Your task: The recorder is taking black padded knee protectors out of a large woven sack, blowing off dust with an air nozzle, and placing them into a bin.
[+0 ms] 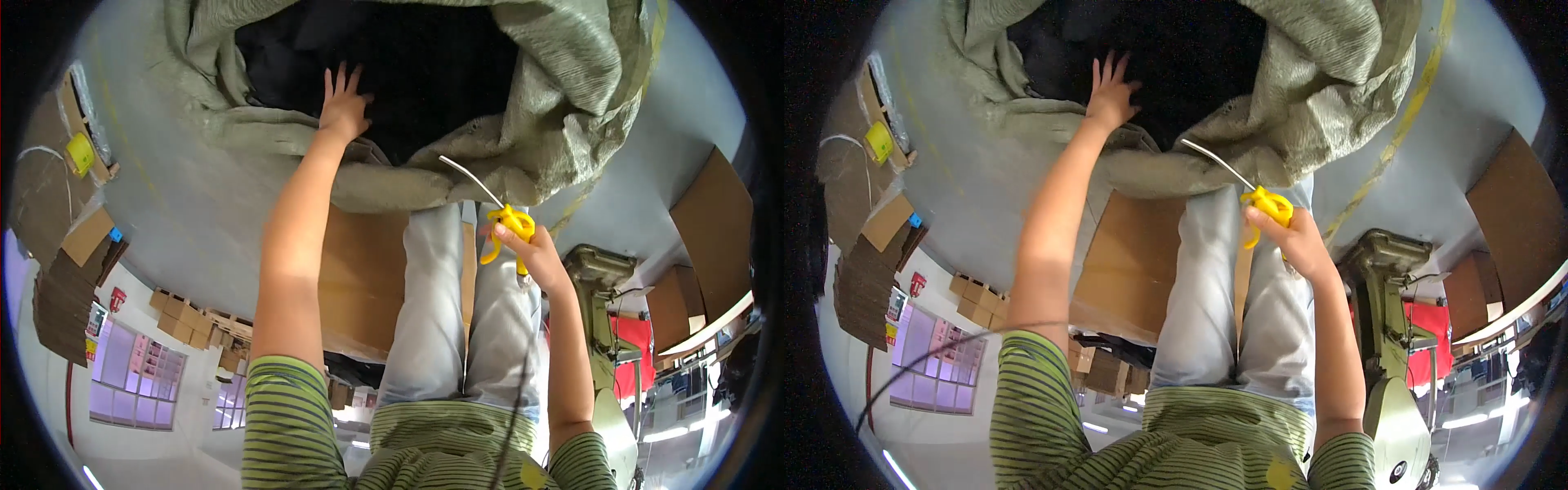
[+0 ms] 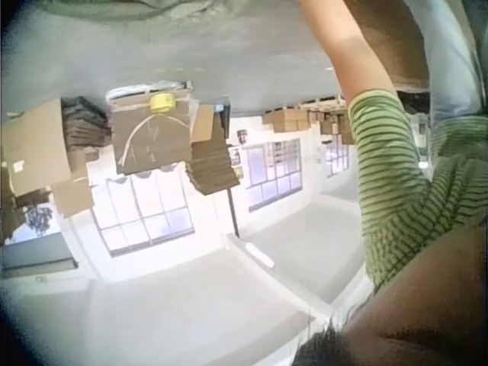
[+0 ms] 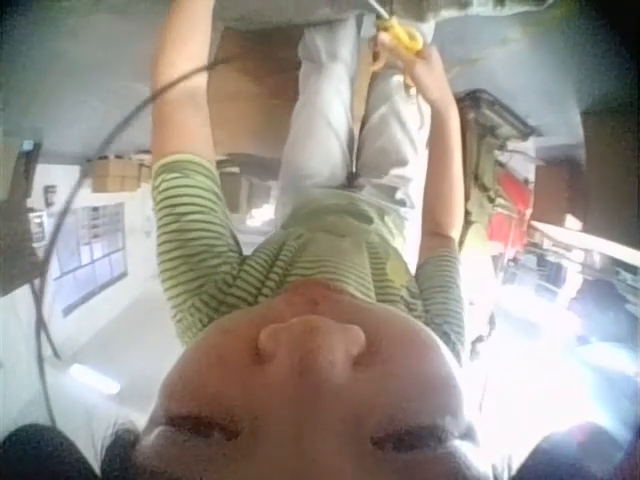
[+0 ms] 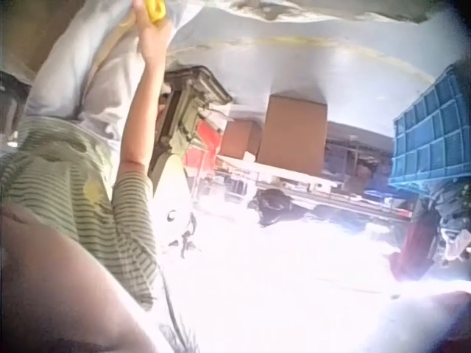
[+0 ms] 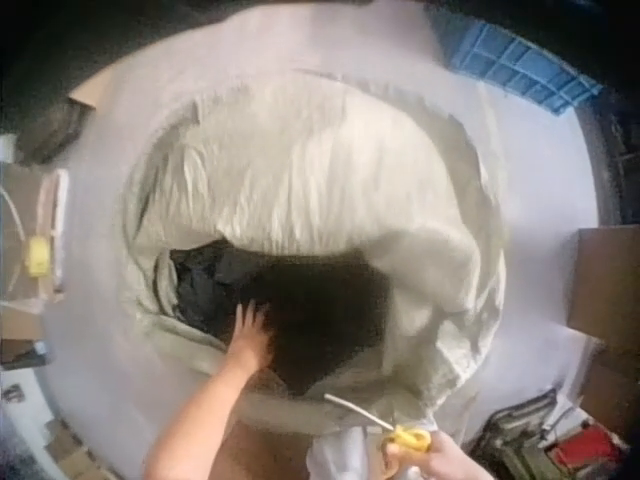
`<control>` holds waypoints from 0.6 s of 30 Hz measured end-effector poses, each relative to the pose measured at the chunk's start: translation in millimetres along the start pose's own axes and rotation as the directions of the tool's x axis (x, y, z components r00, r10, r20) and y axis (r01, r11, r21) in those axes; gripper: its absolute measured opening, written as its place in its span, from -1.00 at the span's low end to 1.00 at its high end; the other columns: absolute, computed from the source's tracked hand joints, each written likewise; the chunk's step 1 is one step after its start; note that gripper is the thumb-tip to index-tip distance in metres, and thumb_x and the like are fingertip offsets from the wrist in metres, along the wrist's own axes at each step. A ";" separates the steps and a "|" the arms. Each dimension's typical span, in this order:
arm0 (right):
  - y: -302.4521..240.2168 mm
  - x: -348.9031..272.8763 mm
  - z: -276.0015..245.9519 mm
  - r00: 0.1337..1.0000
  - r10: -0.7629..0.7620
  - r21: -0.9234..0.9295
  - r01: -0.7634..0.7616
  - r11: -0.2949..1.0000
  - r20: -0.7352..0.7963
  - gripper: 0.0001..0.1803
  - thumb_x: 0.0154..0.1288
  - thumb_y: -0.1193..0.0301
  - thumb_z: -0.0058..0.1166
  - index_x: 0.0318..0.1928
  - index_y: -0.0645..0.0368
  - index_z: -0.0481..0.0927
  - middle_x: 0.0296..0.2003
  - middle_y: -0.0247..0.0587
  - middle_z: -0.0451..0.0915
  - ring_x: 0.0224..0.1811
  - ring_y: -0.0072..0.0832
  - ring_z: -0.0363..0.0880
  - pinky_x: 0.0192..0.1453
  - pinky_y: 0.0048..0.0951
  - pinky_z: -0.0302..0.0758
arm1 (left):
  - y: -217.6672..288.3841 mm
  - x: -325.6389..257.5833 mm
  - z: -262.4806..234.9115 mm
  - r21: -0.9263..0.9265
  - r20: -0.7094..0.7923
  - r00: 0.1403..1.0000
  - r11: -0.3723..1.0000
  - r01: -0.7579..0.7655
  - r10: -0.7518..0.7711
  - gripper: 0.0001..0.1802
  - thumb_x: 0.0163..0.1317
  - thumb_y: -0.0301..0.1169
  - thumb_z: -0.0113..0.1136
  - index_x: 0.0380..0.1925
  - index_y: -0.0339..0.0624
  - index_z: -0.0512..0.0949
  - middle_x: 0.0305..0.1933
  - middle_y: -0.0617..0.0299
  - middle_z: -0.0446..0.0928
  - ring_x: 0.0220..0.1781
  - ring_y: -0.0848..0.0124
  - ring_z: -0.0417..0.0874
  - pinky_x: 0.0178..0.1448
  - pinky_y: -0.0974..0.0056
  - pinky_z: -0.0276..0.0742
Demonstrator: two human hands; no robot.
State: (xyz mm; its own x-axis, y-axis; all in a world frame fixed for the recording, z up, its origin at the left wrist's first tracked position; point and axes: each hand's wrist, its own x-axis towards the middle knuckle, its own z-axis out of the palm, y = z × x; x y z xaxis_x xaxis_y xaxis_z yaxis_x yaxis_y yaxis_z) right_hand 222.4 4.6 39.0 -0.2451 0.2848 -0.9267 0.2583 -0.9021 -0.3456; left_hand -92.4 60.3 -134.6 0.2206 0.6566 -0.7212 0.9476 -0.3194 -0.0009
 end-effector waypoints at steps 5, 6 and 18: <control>-3.0 7.2 16.3 0.997 0.055 0.224 -0.066 0.972 0.055 -0.69 0.26 0.21 0.11 -0.39 0.23 0.53 -0.59 -0.38 0.50 -0.52 -0.64 0.44 -0.37 -0.55 0.39 | -24.5 15.2 4.9 0.084 0.063 0.998 0.996 -0.004 -0.001 -0.54 -0.05 -0.10 0.28 -0.05 0.26 0.57 0.40 0.09 0.02 0.44 0.02 -0.09 0.46 -0.07 -0.23; -1.3 12.4 25.3 0.998 0.042 0.154 -0.035 0.988 -0.039 -0.68 0.25 0.19 0.12 -0.39 0.24 0.52 -0.61 -0.40 0.47 -0.56 -0.66 0.41 -0.43 -0.57 0.37 | -40.4 12.7 11.1 -0.084 0.113 0.991 0.994 0.075 -0.065 -0.52 -0.04 -0.10 0.27 -0.03 0.22 0.55 0.37 0.08 0.11 0.39 0.05 0.06 0.44 -0.02 -0.10; -48.7 1.1 45.8 0.997 0.028 -0.261 -0.009 0.965 0.070 -0.58 0.16 0.07 0.16 -0.33 0.23 0.56 -0.71 -0.42 0.42 -0.71 -0.67 0.37 -0.59 -0.55 0.32 | -20.2 -136.7 -40.2 -0.905 0.228 0.842 -0.426 -0.002 -0.488 -0.53 0.14 -0.28 0.25 -0.05 -0.40 0.47 -0.11 0.14 0.58 -0.11 0.41 0.57 0.03 0.36 0.43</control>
State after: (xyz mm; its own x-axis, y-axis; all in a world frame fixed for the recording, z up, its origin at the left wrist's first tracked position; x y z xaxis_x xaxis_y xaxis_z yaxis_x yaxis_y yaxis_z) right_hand 166.8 33.9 61.6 -0.3027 0.2359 -0.9234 0.4952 -0.7889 -0.3638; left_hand -132.4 4.4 -8.2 -0.3298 0.5531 -0.7651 -0.1955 0.7528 0.6285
